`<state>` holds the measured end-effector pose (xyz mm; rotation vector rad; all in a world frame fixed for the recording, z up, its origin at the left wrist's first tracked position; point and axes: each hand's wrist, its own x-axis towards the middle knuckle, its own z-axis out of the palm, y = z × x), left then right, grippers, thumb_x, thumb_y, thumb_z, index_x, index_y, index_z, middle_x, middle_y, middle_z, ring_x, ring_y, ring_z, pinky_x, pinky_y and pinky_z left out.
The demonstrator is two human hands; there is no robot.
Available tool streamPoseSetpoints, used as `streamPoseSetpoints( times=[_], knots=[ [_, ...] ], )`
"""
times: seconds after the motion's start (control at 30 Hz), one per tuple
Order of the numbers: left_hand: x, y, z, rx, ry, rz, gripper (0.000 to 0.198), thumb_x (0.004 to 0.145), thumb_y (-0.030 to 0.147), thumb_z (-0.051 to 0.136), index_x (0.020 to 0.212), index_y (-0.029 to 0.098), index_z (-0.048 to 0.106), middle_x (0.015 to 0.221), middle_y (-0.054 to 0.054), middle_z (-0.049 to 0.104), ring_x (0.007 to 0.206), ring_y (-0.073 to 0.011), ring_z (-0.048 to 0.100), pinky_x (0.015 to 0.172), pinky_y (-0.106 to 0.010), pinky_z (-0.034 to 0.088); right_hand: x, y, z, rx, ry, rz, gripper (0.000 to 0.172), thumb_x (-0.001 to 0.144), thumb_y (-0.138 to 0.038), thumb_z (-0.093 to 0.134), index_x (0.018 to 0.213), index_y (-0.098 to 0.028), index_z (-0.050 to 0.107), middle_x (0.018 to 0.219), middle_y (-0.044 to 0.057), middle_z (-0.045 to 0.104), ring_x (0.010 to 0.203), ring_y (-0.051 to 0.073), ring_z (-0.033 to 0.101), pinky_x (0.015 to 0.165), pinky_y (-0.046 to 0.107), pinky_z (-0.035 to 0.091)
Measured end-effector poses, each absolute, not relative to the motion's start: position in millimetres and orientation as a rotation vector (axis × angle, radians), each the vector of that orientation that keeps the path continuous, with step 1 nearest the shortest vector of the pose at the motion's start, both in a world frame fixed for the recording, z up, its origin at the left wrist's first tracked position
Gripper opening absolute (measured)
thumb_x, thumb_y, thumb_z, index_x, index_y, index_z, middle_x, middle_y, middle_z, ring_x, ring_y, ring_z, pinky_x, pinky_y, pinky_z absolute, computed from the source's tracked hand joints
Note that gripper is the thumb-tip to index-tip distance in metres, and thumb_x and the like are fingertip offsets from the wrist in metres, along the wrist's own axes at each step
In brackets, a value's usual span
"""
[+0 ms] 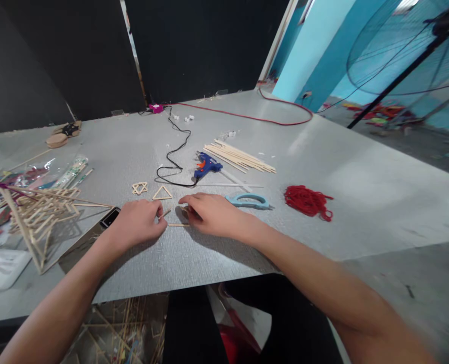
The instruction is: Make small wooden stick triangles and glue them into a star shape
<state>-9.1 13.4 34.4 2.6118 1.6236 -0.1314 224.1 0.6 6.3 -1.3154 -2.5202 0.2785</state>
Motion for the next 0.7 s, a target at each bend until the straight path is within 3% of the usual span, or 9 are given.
streamPoseSetpoints(
  times=[0.17, 0.37, 0.47, 0.7],
  knots=[
    [-3.5, 11.8, 32.3, 2.567, 1.607, -0.008, 0.023, 0.092, 0.037, 0.055, 0.098, 0.023, 0.074, 0.080, -0.005, 0.075, 0.072, -0.0249, 0.067, 0.067, -0.036, 0.039, 224.8, 0.5, 9.5, -1.266, -2.576, 0.307, 0.030, 0.095, -0.012, 0.057, 0.119, -0.019, 0.074, 0.106, 0.009, 0.076, 0.089, 0.020, 0.064, 0.066, 0.032, 0.026],
    [-4.9, 14.3, 33.1, 2.484, 1.536, 0.041, 0.023, 0.093, 0.036, 0.056, 0.098, 0.025, 0.076, 0.076, -0.002, 0.074, 0.069, -0.0213, 0.065, 0.065, -0.033, 0.038, 223.5, 1.4, 2.6, -1.194, -2.577, 0.288, 0.020, 0.101, -0.019, 0.062, 0.114, -0.020, 0.077, 0.103, 0.007, 0.072, 0.088, 0.019, 0.062, 0.065, 0.031, 0.028],
    [-5.8, 15.9, 31.8, 2.500, 1.574, 0.018, 0.025, 0.094, 0.038, 0.056, 0.099, 0.024, 0.076, 0.080, -0.004, 0.075, 0.072, -0.0228, 0.067, 0.066, -0.034, 0.039, 218.5, 4.3, -2.9, -1.144, -2.555, 0.241, 0.017, 0.104, -0.024, 0.064, 0.114, -0.021, 0.078, 0.109, 0.008, 0.070, 0.094, 0.020, 0.063, 0.068, 0.030, 0.034],
    [-4.6, 17.2, 28.9, 2.543, 1.676, -0.037, 0.028, 0.094, 0.038, 0.054, 0.101, 0.022, 0.075, 0.089, -0.010, 0.077, 0.083, -0.0294, 0.072, 0.073, -0.038, 0.047, 210.4, 15.9, -13.3, -0.969, -2.553, 0.237, 0.014, 0.104, -0.017, 0.063, 0.108, -0.018, 0.076, 0.117, 0.011, 0.071, 0.109, 0.023, 0.064, 0.081, 0.033, 0.048]
  ],
)
